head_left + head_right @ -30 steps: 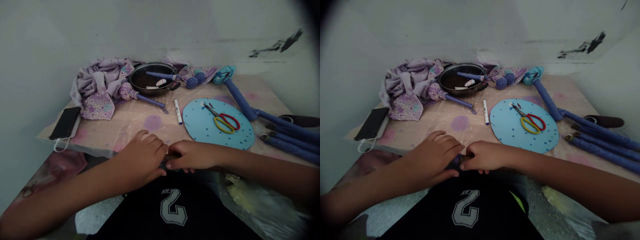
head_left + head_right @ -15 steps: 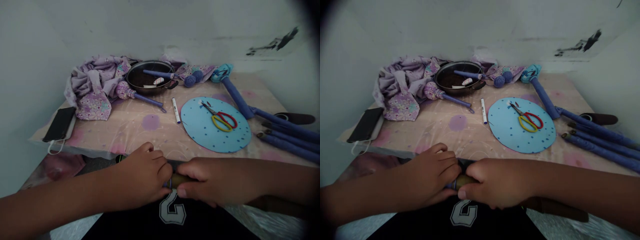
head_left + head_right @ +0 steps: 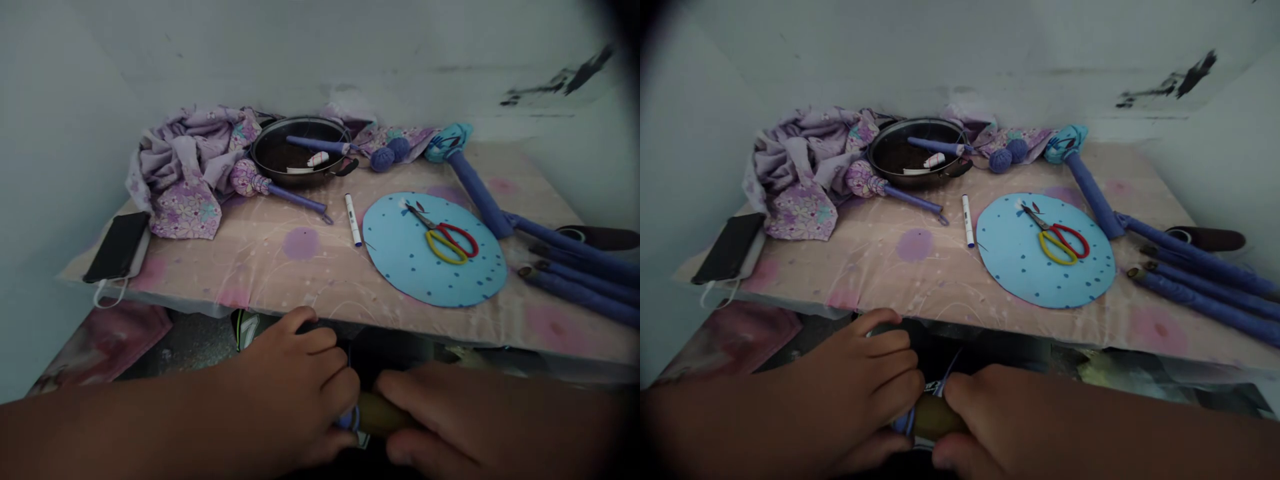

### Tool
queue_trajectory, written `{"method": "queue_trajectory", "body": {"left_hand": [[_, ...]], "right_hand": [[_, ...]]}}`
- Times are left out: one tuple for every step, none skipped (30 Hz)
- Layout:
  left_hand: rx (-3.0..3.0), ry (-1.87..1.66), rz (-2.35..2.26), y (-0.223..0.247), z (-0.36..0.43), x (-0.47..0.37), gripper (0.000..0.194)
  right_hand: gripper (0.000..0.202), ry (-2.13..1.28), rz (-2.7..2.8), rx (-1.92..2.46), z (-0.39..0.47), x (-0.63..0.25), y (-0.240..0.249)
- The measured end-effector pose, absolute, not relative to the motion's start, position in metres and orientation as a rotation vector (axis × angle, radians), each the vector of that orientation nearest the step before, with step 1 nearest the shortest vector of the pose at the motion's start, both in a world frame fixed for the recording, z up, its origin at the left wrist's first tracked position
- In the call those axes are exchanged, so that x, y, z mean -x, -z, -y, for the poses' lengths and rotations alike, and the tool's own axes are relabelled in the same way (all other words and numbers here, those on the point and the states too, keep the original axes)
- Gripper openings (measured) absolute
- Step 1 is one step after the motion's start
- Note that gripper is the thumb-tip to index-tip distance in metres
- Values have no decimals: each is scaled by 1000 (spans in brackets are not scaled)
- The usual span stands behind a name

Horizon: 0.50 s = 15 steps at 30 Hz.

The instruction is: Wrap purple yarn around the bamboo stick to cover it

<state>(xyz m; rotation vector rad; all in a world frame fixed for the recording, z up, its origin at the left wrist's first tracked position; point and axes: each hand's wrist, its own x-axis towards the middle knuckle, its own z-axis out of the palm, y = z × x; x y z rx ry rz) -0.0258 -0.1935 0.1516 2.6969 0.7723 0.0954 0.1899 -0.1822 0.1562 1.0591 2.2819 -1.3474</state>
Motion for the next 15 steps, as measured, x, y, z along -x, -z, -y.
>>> {"method": "queue_trajectory", "body": {"left_hand": [[-2638,-88,-797,-149,192,26,22],[-2557,-86,-821,-148,190,26,21],[-2453,-89,-840,-148,187,27,20],[-2334,-103,-853,-149,185,28,20],[-2210,-124,-842,-151,182,30,25],[-2089,-148,-811,-153,179,32,33],[-1982,-176,-763,-155,175,34,42],[-1886,-191,-698,-156,172,35,48],[-1802,-196,-636,-156,169,36,47],[-1724,-184,-575,-154,166,37,44],[-1642,-148,-525,-152,163,38,40],[-1556,-105,-484,-148,161,38,37],[-1464,-59,-448,-144,160,38,37],[-1370,-28,-420,-140,159,37,39],[-1280,-23,-392,-137,160,37,42]], "right_hand": [[30,1343,-2286,-1054,179,-191,-155],[32,1342,-2294,-1050,176,-192,-154],[34,1347,-2301,-1044,173,-193,-153],[36,1363,-2307,-1031,170,-194,-152],[36,1387,-2308,-1010,167,-196,-152],[36,1412,-2308,-982,165,-197,-152],[35,1437,-2308,-952,163,-198,-153],[35,1455,-2302,-923,162,-198,-154],[36,1464,-2284,-897,161,-197,-155],[38,1471,-2254,-868,159,-196,-155],[40,1489,-2214,-832,157,-194,-156],[42,1520,-2172,-790,155,-192,-157],[43,1572,-2125,-736,153,-190,-157],[43,1638,-2079,-673,150,-189,-157],[43,1706,-2037,-613,148,-188,-157]]}}
